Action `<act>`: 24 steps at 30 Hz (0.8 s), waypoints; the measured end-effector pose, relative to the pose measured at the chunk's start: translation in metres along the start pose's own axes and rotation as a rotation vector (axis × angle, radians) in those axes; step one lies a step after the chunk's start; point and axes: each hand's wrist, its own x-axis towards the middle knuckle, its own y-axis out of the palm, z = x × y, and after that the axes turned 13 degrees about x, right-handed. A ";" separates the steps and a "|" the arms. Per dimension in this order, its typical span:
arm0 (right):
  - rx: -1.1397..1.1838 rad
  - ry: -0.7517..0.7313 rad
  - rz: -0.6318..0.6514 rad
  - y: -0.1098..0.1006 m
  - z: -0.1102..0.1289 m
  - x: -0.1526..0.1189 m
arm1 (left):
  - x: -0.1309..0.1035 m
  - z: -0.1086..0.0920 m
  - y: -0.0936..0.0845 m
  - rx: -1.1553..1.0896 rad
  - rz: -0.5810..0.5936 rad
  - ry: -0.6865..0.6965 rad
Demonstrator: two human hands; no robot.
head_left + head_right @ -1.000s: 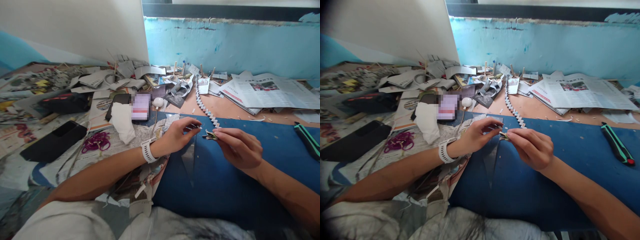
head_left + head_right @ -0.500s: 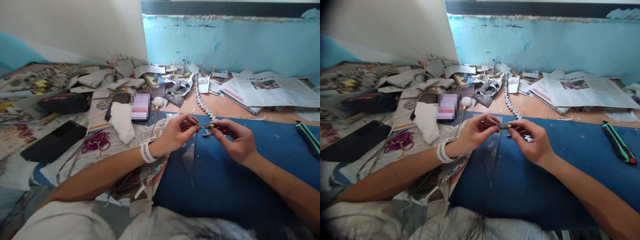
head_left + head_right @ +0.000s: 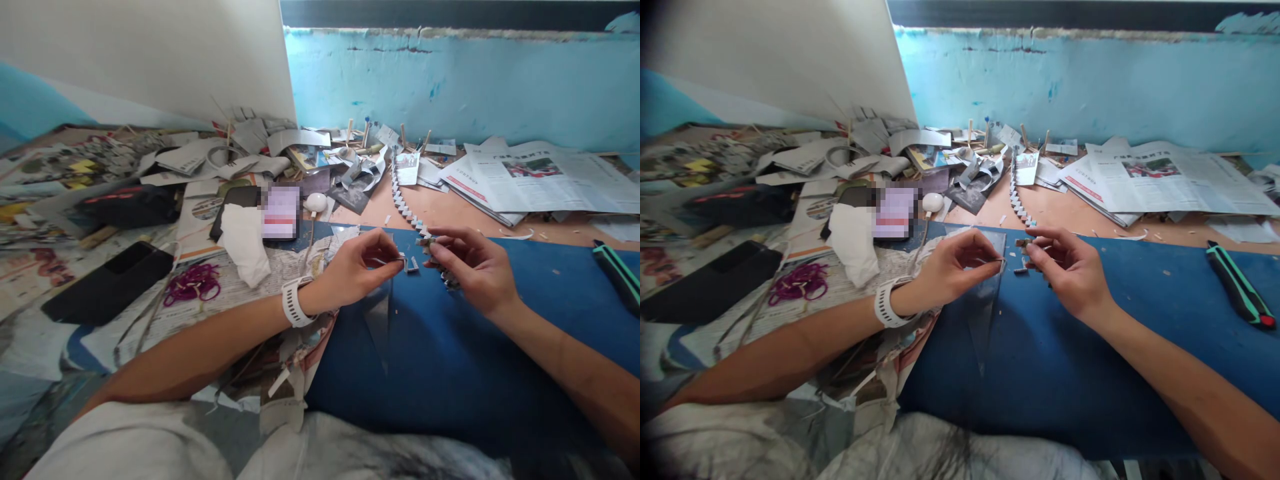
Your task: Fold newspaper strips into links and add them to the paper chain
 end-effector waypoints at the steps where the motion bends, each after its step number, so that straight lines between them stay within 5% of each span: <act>1: 0.004 0.008 0.005 0.000 0.000 0.000 | 0.000 0.000 0.000 0.022 0.004 0.015; 14: 0.052 0.049 -0.003 -0.001 0.003 0.003 | 0.001 0.003 0.004 0.046 0.078 -0.074; 24: 0.132 0.188 0.047 -0.003 0.002 0.003 | 0.001 0.002 0.007 -0.204 0.127 -0.145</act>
